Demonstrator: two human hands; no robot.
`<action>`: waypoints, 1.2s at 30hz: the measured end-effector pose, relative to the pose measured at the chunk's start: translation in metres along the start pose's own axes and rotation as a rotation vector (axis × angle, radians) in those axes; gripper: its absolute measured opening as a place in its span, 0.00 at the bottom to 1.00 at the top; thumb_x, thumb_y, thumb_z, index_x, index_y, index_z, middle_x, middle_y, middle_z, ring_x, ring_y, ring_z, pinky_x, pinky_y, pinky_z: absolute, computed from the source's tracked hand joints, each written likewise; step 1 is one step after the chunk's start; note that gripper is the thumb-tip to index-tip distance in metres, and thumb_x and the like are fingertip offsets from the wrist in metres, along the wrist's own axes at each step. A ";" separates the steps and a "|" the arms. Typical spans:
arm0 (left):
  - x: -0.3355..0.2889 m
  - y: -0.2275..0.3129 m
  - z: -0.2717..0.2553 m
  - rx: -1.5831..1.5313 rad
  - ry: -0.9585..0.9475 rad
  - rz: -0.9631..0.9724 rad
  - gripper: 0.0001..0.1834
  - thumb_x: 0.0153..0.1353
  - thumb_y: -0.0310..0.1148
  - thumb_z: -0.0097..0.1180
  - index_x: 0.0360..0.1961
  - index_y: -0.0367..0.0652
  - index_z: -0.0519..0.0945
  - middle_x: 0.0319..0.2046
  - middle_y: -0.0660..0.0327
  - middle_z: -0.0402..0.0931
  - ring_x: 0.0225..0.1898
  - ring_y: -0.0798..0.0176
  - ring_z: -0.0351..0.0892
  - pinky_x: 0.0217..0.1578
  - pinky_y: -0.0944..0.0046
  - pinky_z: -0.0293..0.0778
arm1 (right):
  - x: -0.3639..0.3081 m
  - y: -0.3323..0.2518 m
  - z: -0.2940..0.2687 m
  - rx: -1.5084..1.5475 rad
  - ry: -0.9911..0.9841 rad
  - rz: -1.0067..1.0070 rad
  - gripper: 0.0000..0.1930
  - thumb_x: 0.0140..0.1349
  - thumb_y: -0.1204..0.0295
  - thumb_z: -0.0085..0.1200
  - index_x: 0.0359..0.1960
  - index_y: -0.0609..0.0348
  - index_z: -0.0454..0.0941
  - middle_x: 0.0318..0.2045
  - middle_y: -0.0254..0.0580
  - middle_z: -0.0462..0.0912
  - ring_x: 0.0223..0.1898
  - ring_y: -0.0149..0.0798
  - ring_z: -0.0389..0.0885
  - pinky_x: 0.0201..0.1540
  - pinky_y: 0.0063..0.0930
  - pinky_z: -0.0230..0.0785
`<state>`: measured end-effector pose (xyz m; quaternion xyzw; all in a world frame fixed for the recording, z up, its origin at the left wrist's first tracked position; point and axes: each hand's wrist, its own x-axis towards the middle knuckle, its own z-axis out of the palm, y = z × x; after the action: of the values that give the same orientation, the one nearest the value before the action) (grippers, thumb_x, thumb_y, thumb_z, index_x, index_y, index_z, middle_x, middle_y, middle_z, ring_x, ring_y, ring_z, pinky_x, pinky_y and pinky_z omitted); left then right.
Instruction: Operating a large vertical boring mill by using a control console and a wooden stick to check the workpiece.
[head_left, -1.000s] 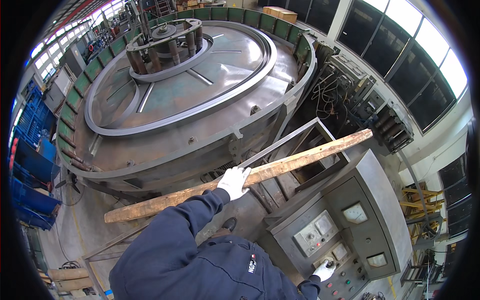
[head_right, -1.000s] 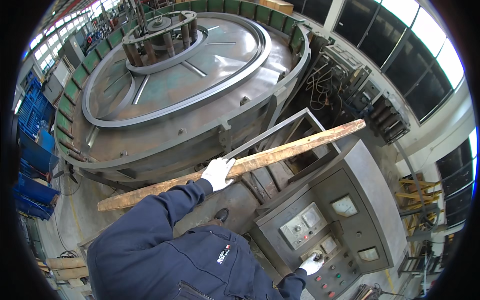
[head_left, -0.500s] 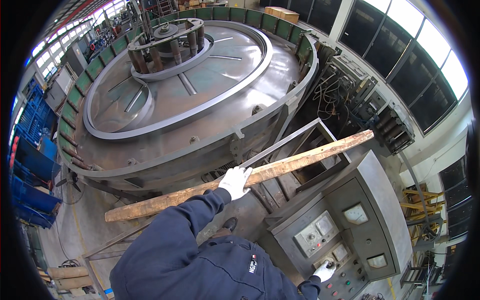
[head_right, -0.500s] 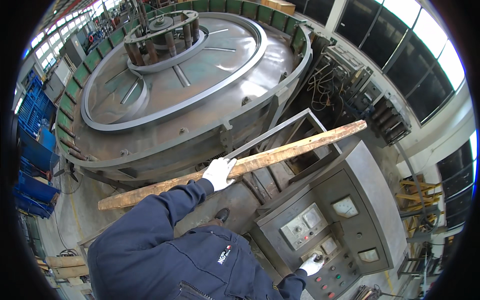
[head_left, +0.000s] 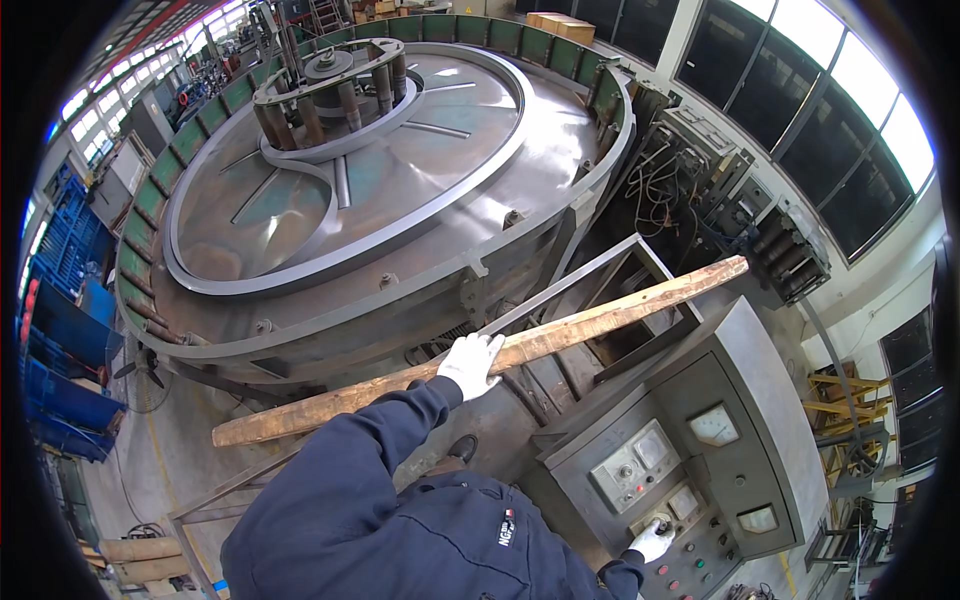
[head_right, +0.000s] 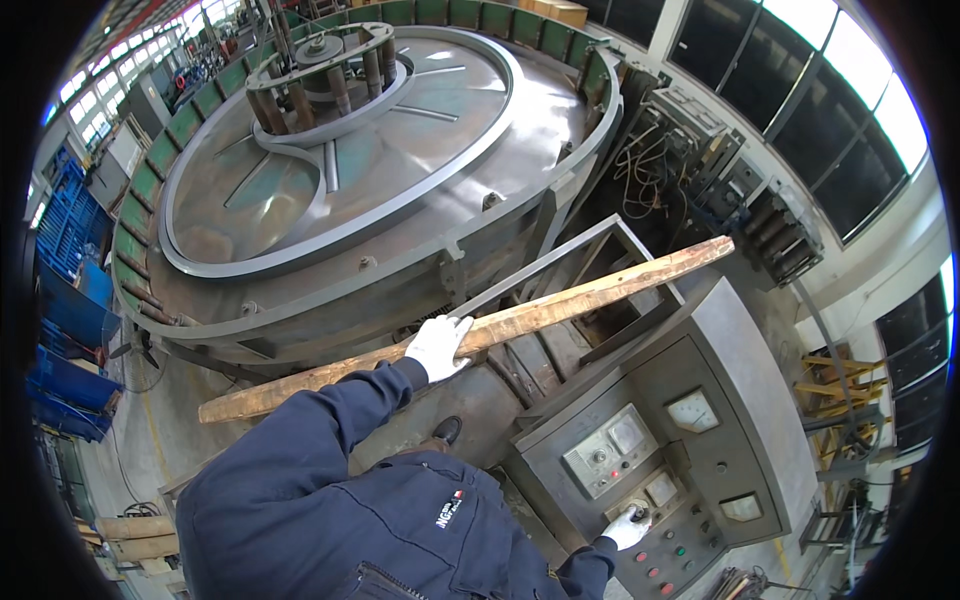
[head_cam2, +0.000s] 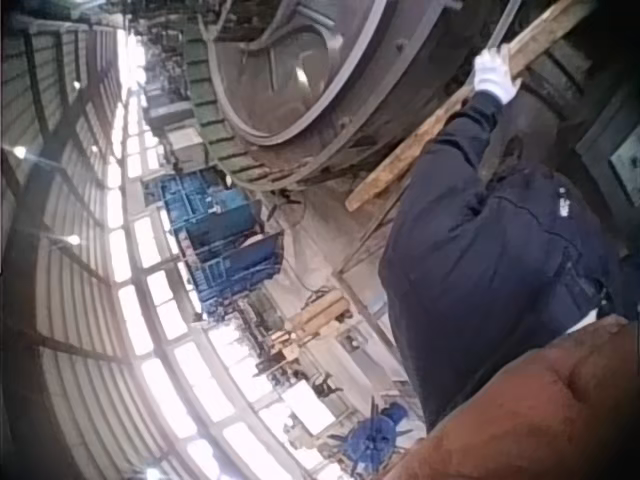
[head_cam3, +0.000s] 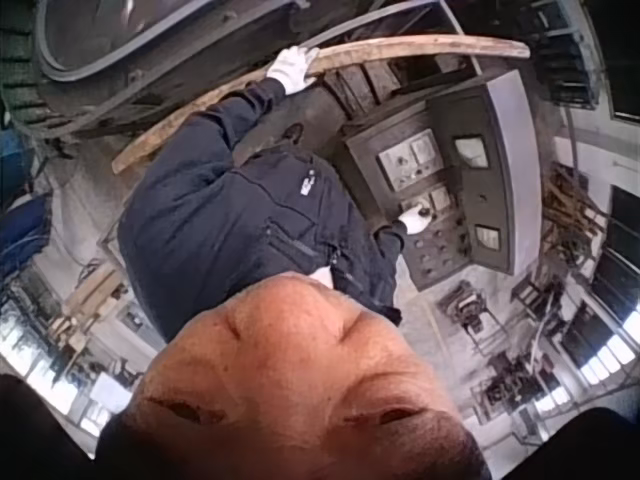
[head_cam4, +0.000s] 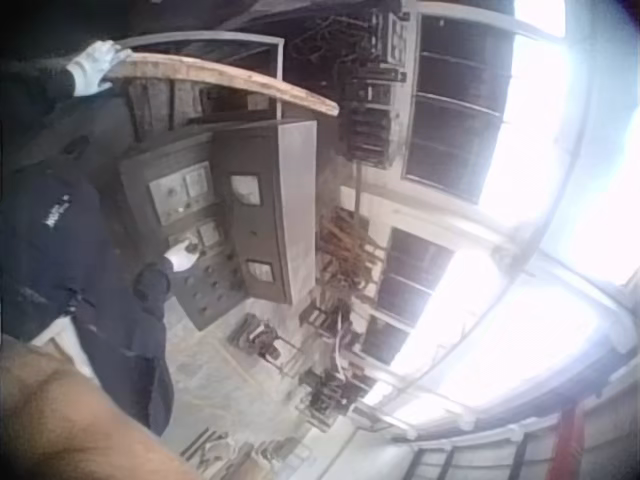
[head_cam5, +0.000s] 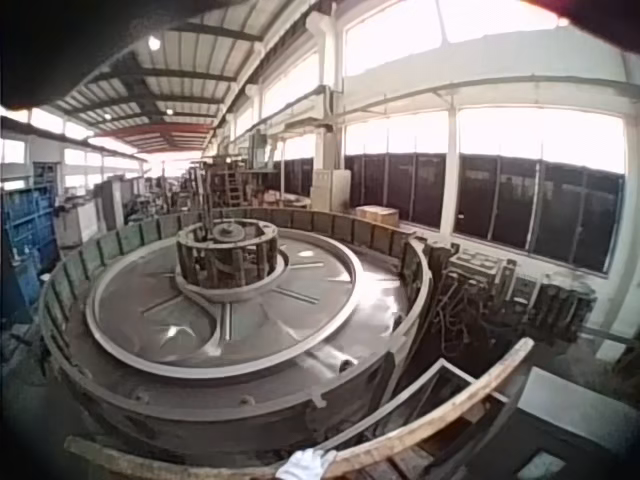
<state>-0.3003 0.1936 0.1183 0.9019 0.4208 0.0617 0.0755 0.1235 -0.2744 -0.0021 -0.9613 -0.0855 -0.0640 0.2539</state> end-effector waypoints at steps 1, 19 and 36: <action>0.001 0.001 0.000 0.000 -0.005 0.000 0.46 0.64 0.53 0.67 0.75 0.34 0.69 0.57 0.45 0.80 0.56 0.43 0.78 0.60 0.46 0.74 | 0.000 0.001 0.000 0.000 0.002 -0.004 0.22 0.71 0.65 0.66 0.60 0.68 0.83 0.54 0.59 0.88 0.56 0.55 0.87 0.62 0.43 0.77; 0.000 0.003 0.000 0.049 -0.053 -0.020 0.48 0.65 0.55 0.68 0.78 0.37 0.67 0.59 0.50 0.79 0.58 0.48 0.76 0.59 0.49 0.72 | 0.000 -0.002 -0.003 0.017 -0.010 0.025 0.22 0.70 0.66 0.66 0.61 0.66 0.83 0.53 0.57 0.88 0.55 0.54 0.87 0.62 0.43 0.77; 0.012 0.015 0.005 -0.048 0.048 -0.019 0.47 0.52 0.44 0.80 0.70 0.36 0.74 0.59 0.44 0.81 0.63 0.38 0.78 0.66 0.43 0.75 | -0.002 -0.014 0.002 -0.052 0.032 0.128 0.26 0.67 0.55 0.67 0.60 0.58 0.83 0.58 0.57 0.87 0.63 0.58 0.83 0.68 0.49 0.75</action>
<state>-0.2806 0.1928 0.1167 0.8941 0.4293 0.0927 0.0877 0.1187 -0.2622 0.0027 -0.9699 -0.0180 -0.0654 0.2338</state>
